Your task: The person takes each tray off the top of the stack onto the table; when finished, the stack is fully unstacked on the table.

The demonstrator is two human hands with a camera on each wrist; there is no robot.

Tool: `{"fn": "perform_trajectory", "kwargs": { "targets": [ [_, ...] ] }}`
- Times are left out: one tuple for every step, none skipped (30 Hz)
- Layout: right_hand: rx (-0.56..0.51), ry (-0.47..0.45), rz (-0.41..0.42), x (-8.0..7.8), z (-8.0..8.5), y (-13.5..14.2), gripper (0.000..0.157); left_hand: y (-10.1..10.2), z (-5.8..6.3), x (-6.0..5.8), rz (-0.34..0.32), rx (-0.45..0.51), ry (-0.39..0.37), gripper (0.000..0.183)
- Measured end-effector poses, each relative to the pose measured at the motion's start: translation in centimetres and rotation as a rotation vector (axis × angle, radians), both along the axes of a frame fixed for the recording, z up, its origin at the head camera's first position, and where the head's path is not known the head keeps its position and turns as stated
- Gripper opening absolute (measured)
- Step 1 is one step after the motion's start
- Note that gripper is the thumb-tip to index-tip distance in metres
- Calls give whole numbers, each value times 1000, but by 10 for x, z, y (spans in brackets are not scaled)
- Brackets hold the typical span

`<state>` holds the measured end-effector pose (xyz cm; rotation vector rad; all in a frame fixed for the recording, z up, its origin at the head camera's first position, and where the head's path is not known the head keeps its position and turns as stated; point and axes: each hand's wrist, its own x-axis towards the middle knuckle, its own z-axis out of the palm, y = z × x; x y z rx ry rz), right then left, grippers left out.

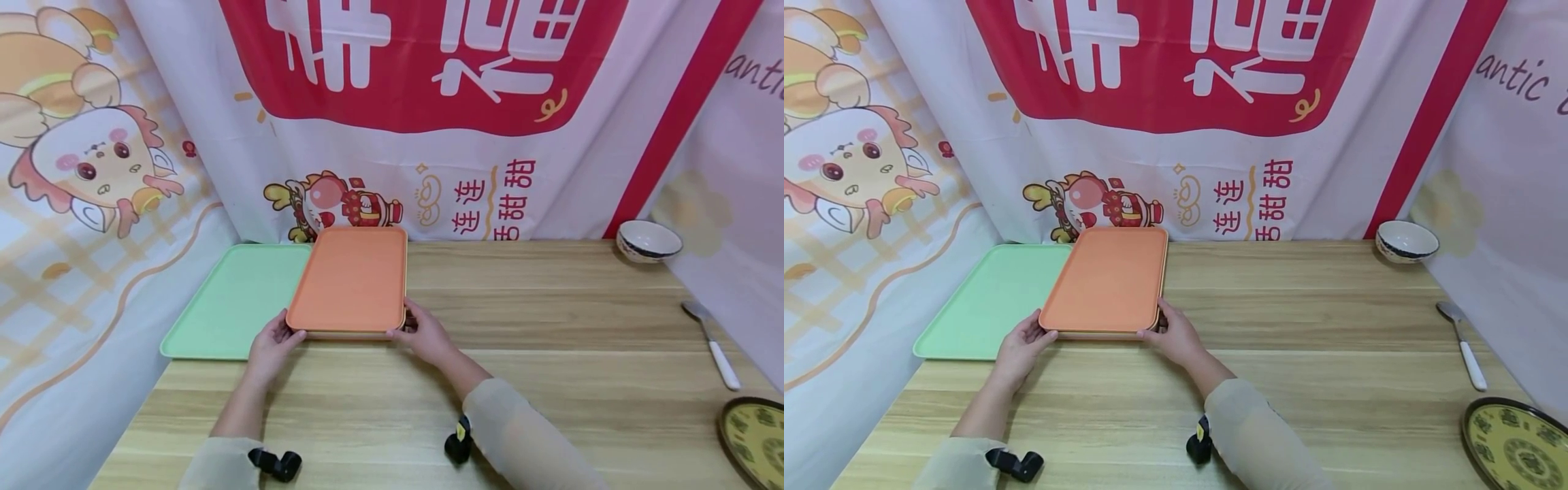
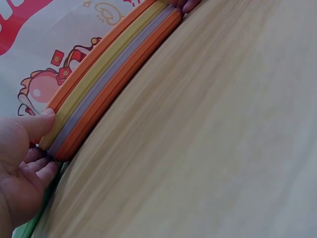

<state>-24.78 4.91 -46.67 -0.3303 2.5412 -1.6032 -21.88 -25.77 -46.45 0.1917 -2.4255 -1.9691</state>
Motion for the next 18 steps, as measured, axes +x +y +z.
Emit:
{"fn": "perform_trajectory", "kwargs": {
  "targets": [
    [-10, -2, 0, 0, 0, 0, 84, 0, 0, 0, 5, 0, 1, 77],
    [-24, -15, -4, 1, 0, -1, 84, 0, 0, 0, 8, 1, 2, 77],
    [-36, -26, -11, 1, 1, -1, 84, 1, 0, 0, 12, 4, 3, 76],
    [-49, -30, -13, 1, 1, -2, 83, 1, 0, 0, 14, 9, 2, 76],
    [-58, -35, -19, 1, 2, -2, 83, 1, 1, 0, 17, 10, 1, 77],
    [-72, -37, -21, 1, 2, -3, 83, 1, 1, 0, 18, 7, -2, 76],
    [-82, -38, -25, 1, 3, -3, 82, 1, 1, 0, 20, 4, -5, 76],
    [-88, -35, -33, 1, 4, -4, 82, 0, 1, 0, 19, 3, -9, 76],
    [-90, -29, -38, 0, 6, -5, 82, 0, 2, 1, 19, 1, -12, 76],
    [-86, -20, -44, 1, 7, -5, 81, 0, 2, 1, 19, -1, -13, 76],
    [-75, -14, -53, 0, 9, -5, 81, 0, 3, 1, 18, -5, -14, 75],
    [-70, -6, -57, 0, 11, -5, 81, 0, 3, 1, 19, -7, -15, 75],
    [-63, -2, -63, -1, 13, -6, 81, 1, 4, 1, 18, -6, -16, 75],
    [-68, 5, -64, -1, 14, -6, 81, 1, 4, 2, 18, -4, -17, 74],
    [-78, 6, -60, -2, 16, -6, 81, 1, 4, 2, 20, -3, -17, 74],
    [-102, -6, -55, -2, 17, -7, 81, 1, 5, 2, 21, -3, -19, 74],
    [-145, -26, -40, -3, 18, -8, 81, 1, 5, 2, 23, -3, -21, 73],
    [-200, -50, -23, -3, 19, -9, 81, 1, 5, 2, 25, -3, -25, 74]
  ]
}}
